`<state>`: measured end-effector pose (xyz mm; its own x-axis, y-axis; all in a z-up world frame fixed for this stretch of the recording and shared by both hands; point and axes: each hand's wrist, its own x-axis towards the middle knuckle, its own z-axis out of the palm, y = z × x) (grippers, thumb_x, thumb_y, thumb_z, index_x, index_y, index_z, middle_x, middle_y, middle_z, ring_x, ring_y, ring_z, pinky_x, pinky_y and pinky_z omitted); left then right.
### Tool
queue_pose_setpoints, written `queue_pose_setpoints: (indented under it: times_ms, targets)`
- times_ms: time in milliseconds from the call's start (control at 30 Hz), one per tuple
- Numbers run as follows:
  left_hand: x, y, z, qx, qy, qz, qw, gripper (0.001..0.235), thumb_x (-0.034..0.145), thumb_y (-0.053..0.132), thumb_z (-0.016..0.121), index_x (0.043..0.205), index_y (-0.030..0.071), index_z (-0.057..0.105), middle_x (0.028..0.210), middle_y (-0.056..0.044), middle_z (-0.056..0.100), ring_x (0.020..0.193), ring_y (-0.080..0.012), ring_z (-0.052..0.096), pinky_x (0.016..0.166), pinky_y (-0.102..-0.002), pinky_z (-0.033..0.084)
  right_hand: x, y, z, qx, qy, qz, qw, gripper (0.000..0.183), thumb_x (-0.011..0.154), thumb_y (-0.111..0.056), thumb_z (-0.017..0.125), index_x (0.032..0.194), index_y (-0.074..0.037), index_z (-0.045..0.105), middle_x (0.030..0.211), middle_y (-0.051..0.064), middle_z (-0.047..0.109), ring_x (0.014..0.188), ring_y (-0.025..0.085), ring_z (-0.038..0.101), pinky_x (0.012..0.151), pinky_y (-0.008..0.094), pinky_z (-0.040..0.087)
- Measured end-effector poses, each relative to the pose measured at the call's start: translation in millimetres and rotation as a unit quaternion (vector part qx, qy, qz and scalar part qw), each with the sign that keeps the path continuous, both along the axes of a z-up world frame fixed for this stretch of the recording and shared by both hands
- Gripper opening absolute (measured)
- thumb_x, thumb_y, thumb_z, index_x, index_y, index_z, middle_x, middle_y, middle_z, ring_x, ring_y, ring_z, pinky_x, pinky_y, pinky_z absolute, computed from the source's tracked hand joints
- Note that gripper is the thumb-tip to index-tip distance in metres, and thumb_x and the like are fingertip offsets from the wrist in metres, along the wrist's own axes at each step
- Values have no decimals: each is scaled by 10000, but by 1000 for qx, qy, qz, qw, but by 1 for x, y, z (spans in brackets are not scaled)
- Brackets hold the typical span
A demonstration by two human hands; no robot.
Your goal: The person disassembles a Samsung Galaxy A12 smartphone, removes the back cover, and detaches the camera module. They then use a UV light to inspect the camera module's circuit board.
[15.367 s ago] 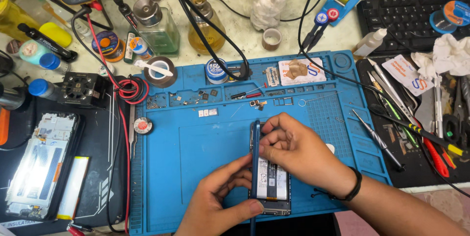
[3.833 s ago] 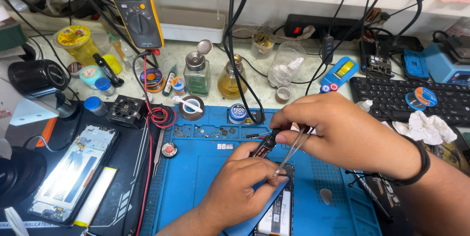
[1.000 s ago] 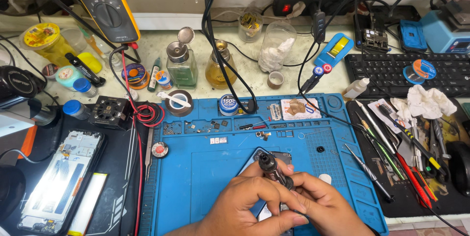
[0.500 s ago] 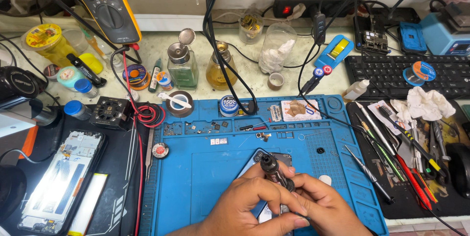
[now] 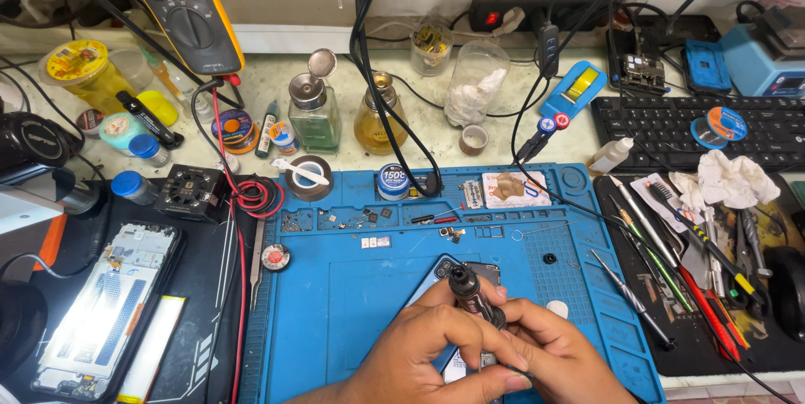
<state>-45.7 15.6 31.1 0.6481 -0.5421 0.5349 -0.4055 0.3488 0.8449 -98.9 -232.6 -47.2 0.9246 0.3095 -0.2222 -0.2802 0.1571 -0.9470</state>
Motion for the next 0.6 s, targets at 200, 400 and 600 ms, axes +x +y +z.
queue_pose_setpoints:
  times_ms: [200, 400, 600]
  targets:
    - [-1, 1, 0, 14, 9, 2, 1000, 271, 951, 65, 870, 1056, 104, 623, 1030, -20, 728, 1322, -267, 602, 1142, -462, 492, -1, 1, 0, -15, -2, -10, 1000, 311, 950, -128, 643, 1220, 24, 655, 1205, 103, 693, 1106, 167, 650, 976, 341, 499]
    - [5, 2, 10, -18, -25, 49, 998, 342, 961, 56, 858, 1008, 119, 525, 1110, -35, 774, 1321, -282, 619, 1176, -461, 477, -2, -12, 8, -160, -21, 29, 986, 284, 953, -137, 672, 1220, -41, 660, 1037, 56, 697, 976, 126, 655, 875, 308, 532]
    - [8, 9, 22, 37, -59, 115, 991, 376, 898, 44, 867, 967, 110, 504, 1037, -31, 777, 1309, -310, 628, 1136, -460, 492, -1, -31, 36, -240, -14, -3, 971, 196, 922, -145, 701, 1096, -58, 677, 907, 16, 622, 866, 108, 586, 774, 279, 496]
